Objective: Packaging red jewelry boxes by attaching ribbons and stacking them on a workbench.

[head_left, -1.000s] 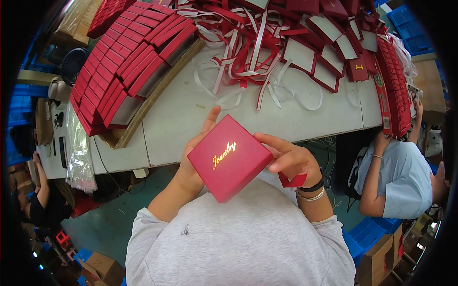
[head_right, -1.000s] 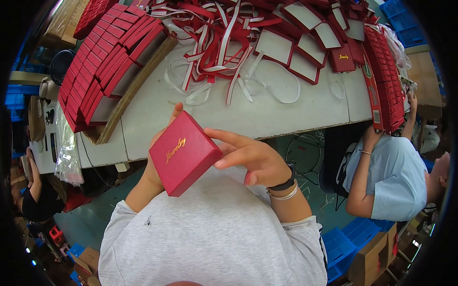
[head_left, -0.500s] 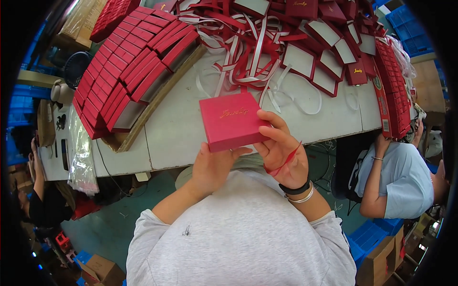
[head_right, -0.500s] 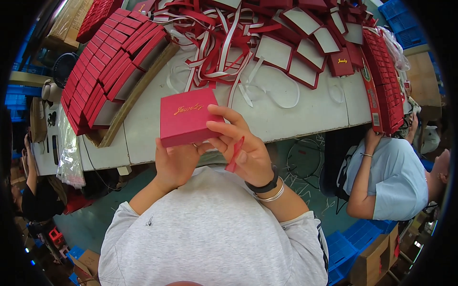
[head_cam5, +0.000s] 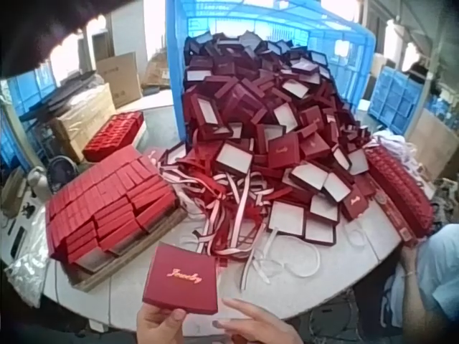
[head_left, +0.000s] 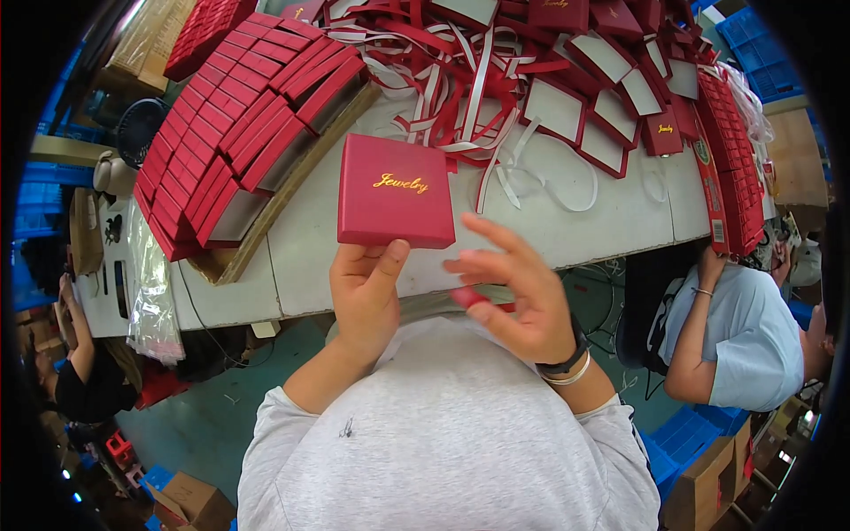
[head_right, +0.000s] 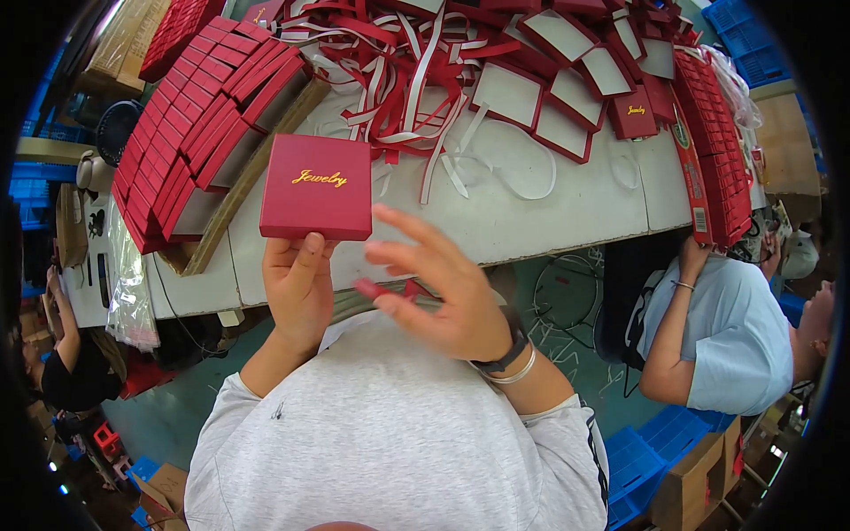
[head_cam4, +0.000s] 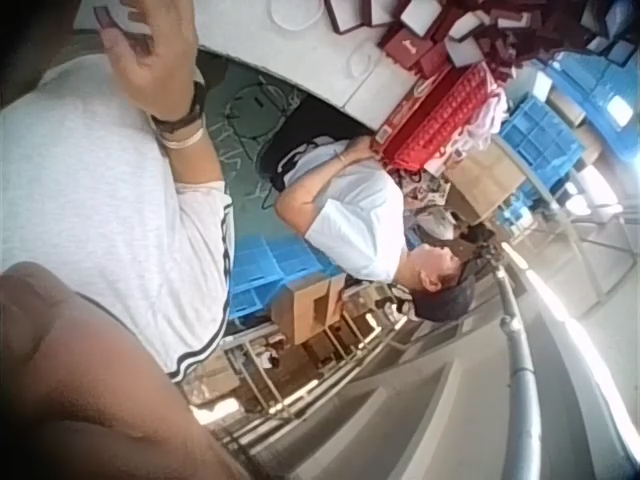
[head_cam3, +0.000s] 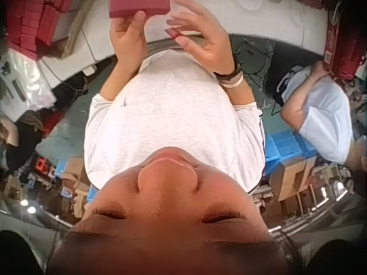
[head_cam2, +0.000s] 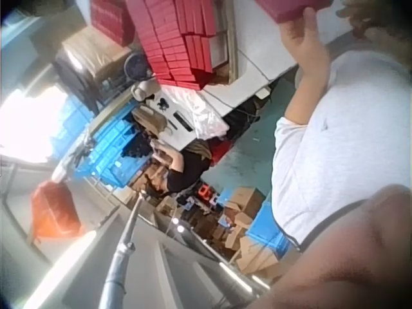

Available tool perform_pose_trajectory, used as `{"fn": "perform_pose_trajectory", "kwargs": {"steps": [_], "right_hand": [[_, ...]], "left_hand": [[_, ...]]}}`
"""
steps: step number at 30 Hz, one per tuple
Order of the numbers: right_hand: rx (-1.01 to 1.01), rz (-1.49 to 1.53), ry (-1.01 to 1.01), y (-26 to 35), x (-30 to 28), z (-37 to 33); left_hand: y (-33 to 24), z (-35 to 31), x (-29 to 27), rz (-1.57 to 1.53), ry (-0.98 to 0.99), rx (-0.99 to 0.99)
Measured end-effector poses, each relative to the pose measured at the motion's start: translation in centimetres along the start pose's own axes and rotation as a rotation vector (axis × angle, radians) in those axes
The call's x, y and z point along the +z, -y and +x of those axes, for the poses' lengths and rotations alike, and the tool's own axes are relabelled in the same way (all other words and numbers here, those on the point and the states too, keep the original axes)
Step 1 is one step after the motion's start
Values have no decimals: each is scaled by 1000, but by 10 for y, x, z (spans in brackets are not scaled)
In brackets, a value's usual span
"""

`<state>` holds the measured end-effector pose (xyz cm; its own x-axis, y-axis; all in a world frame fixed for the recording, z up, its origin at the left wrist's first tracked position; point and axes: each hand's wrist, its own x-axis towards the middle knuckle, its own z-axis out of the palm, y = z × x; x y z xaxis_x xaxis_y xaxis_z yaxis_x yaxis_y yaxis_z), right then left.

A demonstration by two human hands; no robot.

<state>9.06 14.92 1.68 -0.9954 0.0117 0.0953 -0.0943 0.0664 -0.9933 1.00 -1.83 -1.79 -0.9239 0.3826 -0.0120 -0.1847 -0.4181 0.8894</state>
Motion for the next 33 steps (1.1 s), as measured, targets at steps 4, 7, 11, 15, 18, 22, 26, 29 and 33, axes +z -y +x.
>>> {"fn": "perform_pose_trajectory", "kwargs": {"steps": [4, 7, 11, 15, 18, 22, 26, 29, 33], "right_hand": [[-313, -498, -403, 2, -6, 2], [-725, -1126, -426, 6, -5, 14], [-770, -1108, -355, 2, 2, 19], [-776, -1122, -315, -1, 3, 18], [-758, -1142, -288, 0, 3, 17], [-710, -1149, -262, 3, 4, 15], [-673, -1141, -180, 7, 2, 15], [-472, -920, -145, 14, 2, 17], [-55, -151, -205, 5, -6, 2]], "left_hand": [[-6, -1, 10, -86, -22, -86], [-10, -3, 19, -118, -5, -192], [-14, -4, 26, -199, 50, -287], [-9, -8, 23, -218, 78, -275], [-14, -8, 28, -211, 46, -294], [-15, -9, 30, -61, 86, -279], [-11, -10, 27, 29, 43, -238], [-14, -8, 29, 25, -12, -128], [-19, -3, 19, 104, -32, 38]]}}
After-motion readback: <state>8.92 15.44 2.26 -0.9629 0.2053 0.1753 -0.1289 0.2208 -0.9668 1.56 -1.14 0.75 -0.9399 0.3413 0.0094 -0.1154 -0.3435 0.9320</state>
